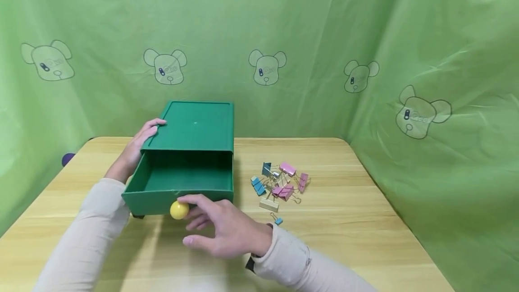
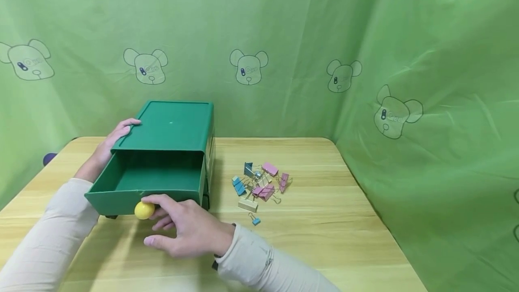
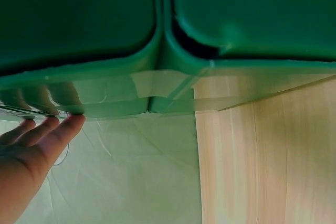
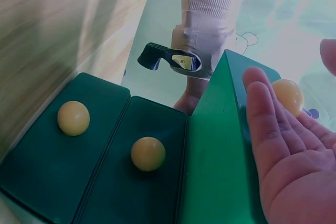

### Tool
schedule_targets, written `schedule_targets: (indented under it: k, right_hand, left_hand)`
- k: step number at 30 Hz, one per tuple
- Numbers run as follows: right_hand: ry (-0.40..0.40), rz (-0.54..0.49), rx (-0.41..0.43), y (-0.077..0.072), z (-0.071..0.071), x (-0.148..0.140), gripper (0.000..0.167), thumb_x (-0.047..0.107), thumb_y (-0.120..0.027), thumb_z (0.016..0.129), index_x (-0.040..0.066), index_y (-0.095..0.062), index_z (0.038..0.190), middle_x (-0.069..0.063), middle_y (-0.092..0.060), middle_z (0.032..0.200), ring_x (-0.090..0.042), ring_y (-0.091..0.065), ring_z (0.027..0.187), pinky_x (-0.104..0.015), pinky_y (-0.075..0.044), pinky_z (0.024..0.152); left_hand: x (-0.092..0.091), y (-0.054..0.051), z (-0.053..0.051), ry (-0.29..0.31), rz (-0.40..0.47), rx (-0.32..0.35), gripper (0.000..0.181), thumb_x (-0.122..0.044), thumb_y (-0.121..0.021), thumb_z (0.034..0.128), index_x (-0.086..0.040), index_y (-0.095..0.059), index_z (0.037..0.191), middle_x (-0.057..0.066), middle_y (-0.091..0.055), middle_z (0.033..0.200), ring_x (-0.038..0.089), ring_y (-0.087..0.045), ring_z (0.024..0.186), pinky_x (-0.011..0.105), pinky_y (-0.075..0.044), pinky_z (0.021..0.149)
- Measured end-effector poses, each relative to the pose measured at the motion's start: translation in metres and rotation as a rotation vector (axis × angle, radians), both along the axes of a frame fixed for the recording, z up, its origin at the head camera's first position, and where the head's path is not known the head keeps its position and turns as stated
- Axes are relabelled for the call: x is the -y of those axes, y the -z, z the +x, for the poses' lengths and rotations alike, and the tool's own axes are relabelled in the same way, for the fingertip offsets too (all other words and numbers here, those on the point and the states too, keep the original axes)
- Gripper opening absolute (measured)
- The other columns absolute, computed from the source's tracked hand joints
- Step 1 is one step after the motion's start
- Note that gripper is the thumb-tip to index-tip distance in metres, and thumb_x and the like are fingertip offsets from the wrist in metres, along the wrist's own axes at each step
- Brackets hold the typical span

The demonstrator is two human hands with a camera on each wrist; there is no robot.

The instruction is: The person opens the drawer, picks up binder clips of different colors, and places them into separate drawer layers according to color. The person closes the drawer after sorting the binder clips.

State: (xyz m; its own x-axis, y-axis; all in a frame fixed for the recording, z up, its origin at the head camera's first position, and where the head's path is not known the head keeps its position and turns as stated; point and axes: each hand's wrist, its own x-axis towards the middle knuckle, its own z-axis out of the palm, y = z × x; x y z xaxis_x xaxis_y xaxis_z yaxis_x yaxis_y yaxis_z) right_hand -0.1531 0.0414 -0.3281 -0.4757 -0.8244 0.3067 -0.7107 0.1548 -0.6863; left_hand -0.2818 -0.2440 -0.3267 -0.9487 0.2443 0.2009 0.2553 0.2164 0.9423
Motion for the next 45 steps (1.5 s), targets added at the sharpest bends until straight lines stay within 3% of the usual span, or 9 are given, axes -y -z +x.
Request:
schedule_targets:
  k: [12,23,32,41,45]
  right_hand:
    - [0.006,0.002,-0.003,0.001,0.001,-0.001,0.061,0.009,-0.069,0.090,0.004,-0.035,0.141,-0.013,-0.060,0.125,-0.004,-0.063,0.100,-0.016,-0.048,0.086]
    - [0.021,-0.023,-0.015,-0.003,0.004,-0.009,0.056,0.009,-0.068,0.091,0.004,-0.039,0.139,-0.014,-0.067,0.110,-0.001,-0.065,0.094,-0.014,-0.049,0.082]
    - [0.027,-0.101,-0.029,-0.015,0.007,-0.021,0.046,0.006,-0.067,0.090,0.001,-0.047,0.131,-0.012,-0.070,0.099,0.000,-0.065,0.087,-0.016,-0.051,0.076]
    - [0.035,-0.284,-0.130,-0.026,0.000,-0.035,0.025,-0.001,-0.067,0.087,-0.003,-0.060,0.110,-0.010,-0.071,0.084,-0.005,-0.067,0.076,-0.021,-0.055,0.068]
    - [0.059,-0.346,-0.179,-0.030,-0.007,-0.041,0.023,-0.004,-0.066,0.085,-0.004,-0.061,0.107,-0.009,-0.070,0.080,-0.008,-0.067,0.070,-0.022,-0.055,0.064]
  left_hand:
    - [0.000,0.000,0.001,0.001,0.008,-0.005,0.040,-0.042,-0.024,0.1054,-0.029,-0.035,0.141,0.013,-0.006,0.158,0.041,-0.007,0.138,0.069,-0.009,0.104]
    - [-0.001,0.001,0.002,0.002,0.014,-0.011,0.040,-0.043,-0.023,0.1053,-0.029,-0.035,0.141,0.014,-0.006,0.157,0.041,-0.007,0.138,0.069,-0.010,0.104]
    - [-0.001,0.001,0.003,-0.001,0.019,-0.009,0.039,-0.043,-0.024,0.1053,-0.029,-0.036,0.140,0.014,-0.007,0.157,0.040,-0.007,0.138,0.068,-0.009,0.105]
    - [-0.002,0.001,0.001,0.000,0.023,-0.020,0.038,-0.043,-0.024,0.1053,-0.031,-0.037,0.139,0.013,-0.007,0.157,0.040,-0.007,0.138,0.067,-0.009,0.105]
    - [-0.002,0.001,0.000,0.000,0.026,-0.020,0.038,-0.043,-0.024,0.1053,-0.030,-0.037,0.139,0.013,-0.006,0.157,0.039,-0.007,0.138,0.067,-0.008,0.105]
